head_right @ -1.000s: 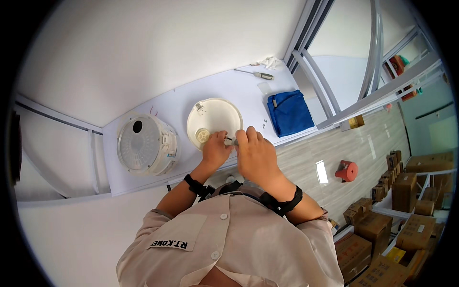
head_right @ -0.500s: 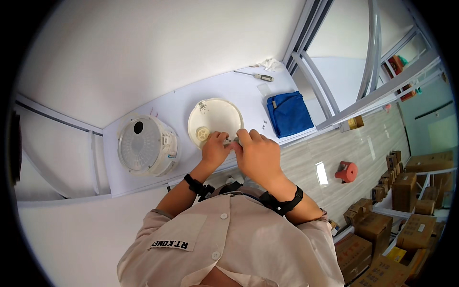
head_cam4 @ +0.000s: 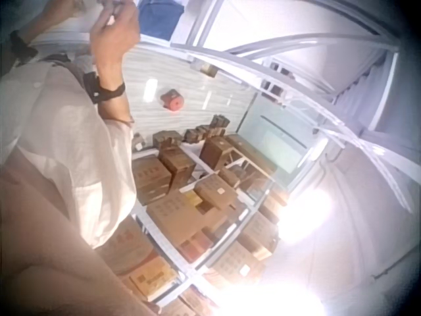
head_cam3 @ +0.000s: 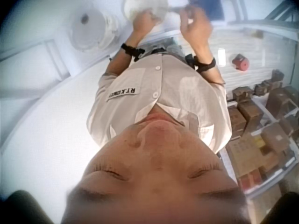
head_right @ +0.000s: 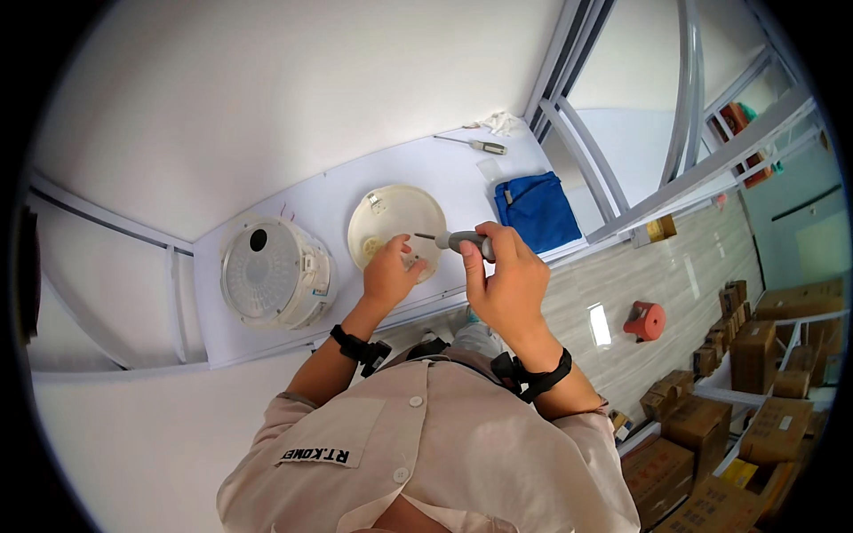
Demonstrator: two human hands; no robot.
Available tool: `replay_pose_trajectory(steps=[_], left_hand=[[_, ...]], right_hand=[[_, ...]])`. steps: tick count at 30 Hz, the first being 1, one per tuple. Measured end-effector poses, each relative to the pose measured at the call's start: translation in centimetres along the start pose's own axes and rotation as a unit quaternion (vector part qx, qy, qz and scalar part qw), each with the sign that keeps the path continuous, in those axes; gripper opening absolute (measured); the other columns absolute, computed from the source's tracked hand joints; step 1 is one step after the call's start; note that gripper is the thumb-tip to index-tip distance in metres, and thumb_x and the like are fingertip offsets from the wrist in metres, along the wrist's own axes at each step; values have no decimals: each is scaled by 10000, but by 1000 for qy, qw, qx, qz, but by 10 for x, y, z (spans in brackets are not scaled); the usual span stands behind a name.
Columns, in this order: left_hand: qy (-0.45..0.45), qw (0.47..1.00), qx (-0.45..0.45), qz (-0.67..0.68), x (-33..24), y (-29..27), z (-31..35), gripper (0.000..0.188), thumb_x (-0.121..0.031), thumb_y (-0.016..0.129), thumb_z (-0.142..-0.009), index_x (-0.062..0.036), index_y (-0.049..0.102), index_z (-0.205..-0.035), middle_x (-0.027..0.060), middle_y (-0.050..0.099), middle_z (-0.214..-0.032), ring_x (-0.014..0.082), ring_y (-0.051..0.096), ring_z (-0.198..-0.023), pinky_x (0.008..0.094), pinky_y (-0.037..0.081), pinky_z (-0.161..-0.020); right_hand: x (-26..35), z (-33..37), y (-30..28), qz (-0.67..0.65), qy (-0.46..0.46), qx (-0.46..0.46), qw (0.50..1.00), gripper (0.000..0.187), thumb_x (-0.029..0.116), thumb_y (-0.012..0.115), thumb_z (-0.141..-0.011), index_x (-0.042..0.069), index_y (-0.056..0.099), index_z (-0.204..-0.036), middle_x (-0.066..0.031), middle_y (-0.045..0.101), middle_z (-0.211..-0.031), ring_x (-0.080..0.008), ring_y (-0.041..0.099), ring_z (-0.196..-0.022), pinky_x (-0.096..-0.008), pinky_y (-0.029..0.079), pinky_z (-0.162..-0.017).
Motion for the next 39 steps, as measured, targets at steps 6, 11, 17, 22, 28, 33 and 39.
replay_pose_trajectory(steps=[6,11,17,22,28,33,39], left_hand=[[80,996,3,40,-30,-13,-3,367,-212,789,-878,-91,677,-1206,67,724,-1062,287,685,-926,425,559,-791],[139,986,35,82,-59,9,-13,260,-146,776,-875,-65,709,-1112,83,723,-984,287,673,-861,410,553,-777],[245,965,11,96,-81,60,-34,234,-82,747,-888,-18,702,-1108,129,707,-1007,348,674,-872,443,556,-800],[114,989,74,62,-88,109,-48,250,-86,726,-912,-10,680,-1145,188,679,-1066,392,670,-946,486,549,-839],[29,999,12,23,-80,151,-54,243,-126,749,-912,-10,654,-1103,192,655,-1018,400,670,-925,493,546,-806],[0,998,-57,-2,-84,160,-47,226,-148,778,-888,-19,650,-1023,176,660,-949,380,682,-862,470,551,-761],[-37,997,-69,2,-92,164,-41,184,-178,747,-921,-12,674,-893,156,655,-852,357,672,-815,466,535,-724]], right_hand=[[-14,-1,-14,-30,11,-54,998,243,243,750,-975,39,684,-1090,-95,695,-812,-240,602,-578,-332,457,-531],[-29,-4,-33,-40,34,-49,997,252,251,739,-985,33,689,-1099,-102,693,-780,-215,594,-561,-323,456,-524],[-65,-11,-55,-77,37,-91,992,267,258,730,-1000,21,685,-1115,-117,714,-850,-207,623,-612,-303,500,-563],[-107,-26,-77,-90,37,-61,993,274,256,728,-1002,14,679,-1122,-138,718,-893,-215,642,-641,-305,507,-574],[-153,-50,-91,-134,20,-11,991,287,273,715,-1011,8,673,-1112,-135,700,-840,-216,657,-644,-309,510,-574],[-190,-68,-89,-189,0,36,981,304,283,709,-1021,1,672,-1128,-140,716,-879,-220,680,-687,-305,537,-598],[-213,-87,-78,-224,-28,99,969,293,247,718,-1018,-4,663,-1159,-152,727,-954,-208,690,-717,-295,558,-613]])
Point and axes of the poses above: each hand's wrist, its own z-axis away from the middle knuckle, its own y-axis out of the palm, x = y × z, the point moved 1 cm from there along -z, towards the middle knuckle
